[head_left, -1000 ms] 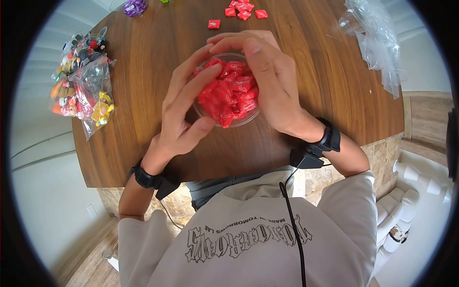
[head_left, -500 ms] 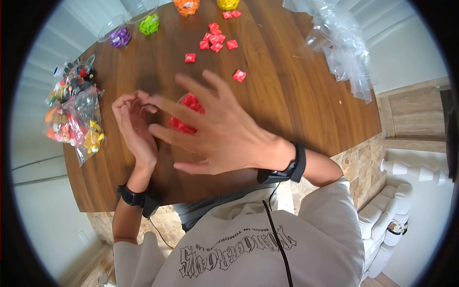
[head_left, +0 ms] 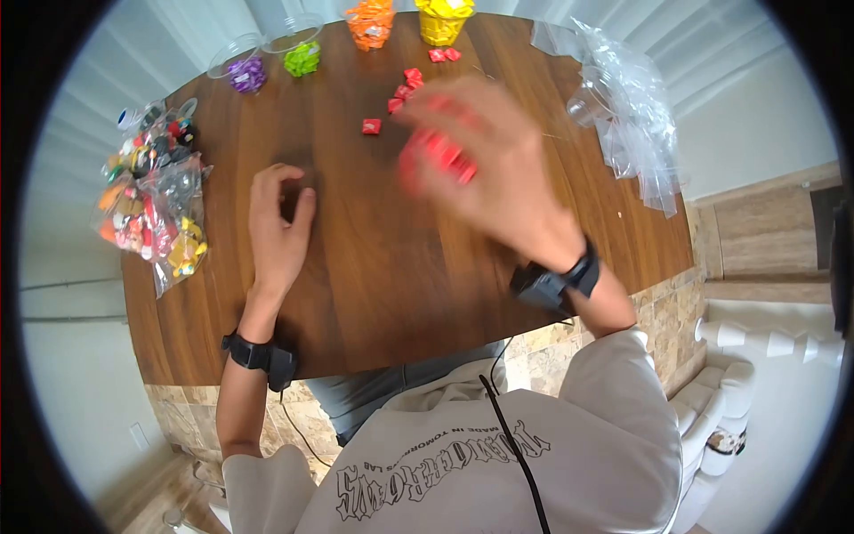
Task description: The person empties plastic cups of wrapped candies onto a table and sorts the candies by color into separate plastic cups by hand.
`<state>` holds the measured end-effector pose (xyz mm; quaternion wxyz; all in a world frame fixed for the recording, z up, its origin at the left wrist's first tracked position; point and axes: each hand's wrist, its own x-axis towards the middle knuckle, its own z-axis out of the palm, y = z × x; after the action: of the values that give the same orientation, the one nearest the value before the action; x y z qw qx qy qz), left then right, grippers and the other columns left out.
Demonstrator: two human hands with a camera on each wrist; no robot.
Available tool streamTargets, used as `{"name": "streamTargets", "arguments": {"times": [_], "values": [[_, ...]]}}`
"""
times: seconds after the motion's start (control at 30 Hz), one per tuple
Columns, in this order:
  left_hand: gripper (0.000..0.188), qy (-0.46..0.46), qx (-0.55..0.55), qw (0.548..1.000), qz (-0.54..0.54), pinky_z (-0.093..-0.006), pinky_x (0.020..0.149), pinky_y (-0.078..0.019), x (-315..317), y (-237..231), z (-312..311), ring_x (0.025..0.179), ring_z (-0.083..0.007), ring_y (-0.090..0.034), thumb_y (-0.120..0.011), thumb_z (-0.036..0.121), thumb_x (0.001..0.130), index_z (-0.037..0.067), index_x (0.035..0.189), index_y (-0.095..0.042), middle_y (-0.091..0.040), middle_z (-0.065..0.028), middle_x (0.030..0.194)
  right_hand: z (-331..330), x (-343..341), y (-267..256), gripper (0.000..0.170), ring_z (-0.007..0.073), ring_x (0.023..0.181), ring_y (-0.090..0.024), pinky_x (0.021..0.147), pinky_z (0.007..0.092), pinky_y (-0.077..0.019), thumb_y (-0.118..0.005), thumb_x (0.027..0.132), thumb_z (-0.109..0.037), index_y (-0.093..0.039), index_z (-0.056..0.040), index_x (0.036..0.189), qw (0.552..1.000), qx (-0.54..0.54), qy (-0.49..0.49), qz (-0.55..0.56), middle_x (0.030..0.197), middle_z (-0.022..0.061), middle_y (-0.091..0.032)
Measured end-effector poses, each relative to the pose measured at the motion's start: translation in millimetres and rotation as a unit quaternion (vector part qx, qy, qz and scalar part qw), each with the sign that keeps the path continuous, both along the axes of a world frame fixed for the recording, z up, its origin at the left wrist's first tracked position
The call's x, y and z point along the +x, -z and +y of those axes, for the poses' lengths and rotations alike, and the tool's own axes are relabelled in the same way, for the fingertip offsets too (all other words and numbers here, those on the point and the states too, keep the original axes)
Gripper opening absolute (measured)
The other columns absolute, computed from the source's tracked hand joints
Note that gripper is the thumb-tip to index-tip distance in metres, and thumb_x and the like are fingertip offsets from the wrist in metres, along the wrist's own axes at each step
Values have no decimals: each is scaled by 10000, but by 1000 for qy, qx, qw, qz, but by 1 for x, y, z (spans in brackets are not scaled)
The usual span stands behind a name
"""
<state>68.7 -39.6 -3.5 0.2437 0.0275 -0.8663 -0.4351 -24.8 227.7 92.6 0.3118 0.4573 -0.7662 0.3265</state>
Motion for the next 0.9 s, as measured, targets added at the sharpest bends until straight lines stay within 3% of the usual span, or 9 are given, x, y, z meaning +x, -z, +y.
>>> {"name": "streamTargets", "arguments": {"times": [0.03, 0.07, 0.17, 0.27, 0.43, 0.63, 0.73, 0.8, 0.9], "values": [[238, 9, -146, 989, 28, -343, 958, -460, -1, -3, 2, 1156, -263, -576, -657, 108, 966, 57, 1193, -612, -595, -111, 1246, 5, -22, -5, 254, 317, 992, -668, 861, 439, -568, -747, 746, -107, -756, -99, 1000, 998, -25, 48, 38, 1044, 88, -720], [410, 25, -136, 990, -32, -409, 1102, -385, 1, -7, 4, 1348, -330, -466, -701, 154, 929, 67, 1313, -585, -526, -134, 1423, 15, -45, -9, 263, 345, 1003, -676, 870, 441, -567, -745, 760, -122, -760, -69, 1018, 995, -10, 90, 44, 1067, 118, -729], [579, 66, -218, 972, -54, -460, 1180, -321, 1, -11, 14, 1468, -374, -358, -706, 271, 941, 97, 1458, -515, -415, -149, 1573, 38, -133, 1, 302, 400, 1003, -687, 885, 471, -567, -698, 827, -216, -757, -68, 1084, 975, 47, 204, 78, 1143, 143, -733], [743, 98, -286, 950, -80, -501, 1229, -256, -3, -11, 24, 1534, -399, -254, -697, 413, 937, 127, 1562, -414, -284, -168, 1664, 45, -204, 25, 355, 425, 1031, -682, 879, 504, -563, -670, 842, -302, -753, -116, 1133, 952, 101, 286, 44, 1193, 128, -724], [800, 106, -285, 951, -63, -510, 1238, -249, -57, -5, 48, 1538, -412, -241, -674, 512, 940, 123, 1577, -388, -244, -195, 1677, 36, -268, 56, 389, 441, 1097, -661, 899, 561, -541, -665, 860, -334, -737, -155, 1198, 918, 151, 366, -18, 1240, 111, -708], [744, 148, -273, 951, 5, -472, 1228, -284, -166, 15, 62, 1519, -366, -307, -611, 522, 988, 106, 1567, -399, -336, -176, 1642, 35, -274, 39, 415, 429, 1123, -648, 913, 565, -532, -693, 887, -389, -720, -160, 1232, 910, 174, 375, -42, 1237, 129, -704], [731, 206, -291, 933, 43, -446, 1215, -309, -199, 18, 72, 1492, -341, -353, -568, 550, 1001, 103, 1558, -412, -378, -158, 1618, 32, -240, 20, 565, 377, 1223, -595, 1030, 507, -481, -720, 918, -375, -563, -87, 1378, 901, 219, 348, -139, 1338, 181, -619], [741, 237, -297, 923, 65, -433, 1208, -322, -213, 18, 81, 1473, -331, -379, -545, 583, 1000, 102, 1550, -424, -396, -153, 1605, 35, -231, 24, 675, 445, 1281, -529, 1087, 539, -429, -747, 868, -425, -535, -103, 1422, 899, 196, 392, 7, 1410, 199, -562], [707, 262, -314, 908, 86, -440, 1207, -323, -227, 19, 91, 1469, -338, -381, -542, 578, 1002, 129, 1540, -450, -402, -142, 1602, 73, -215, -7, 624, 454, 1327, -482, 1121, 526, -392, -742, 879, -370, -550, -107, 1412, 908, 199, 364, 65, 1463, 191, -517]]}}
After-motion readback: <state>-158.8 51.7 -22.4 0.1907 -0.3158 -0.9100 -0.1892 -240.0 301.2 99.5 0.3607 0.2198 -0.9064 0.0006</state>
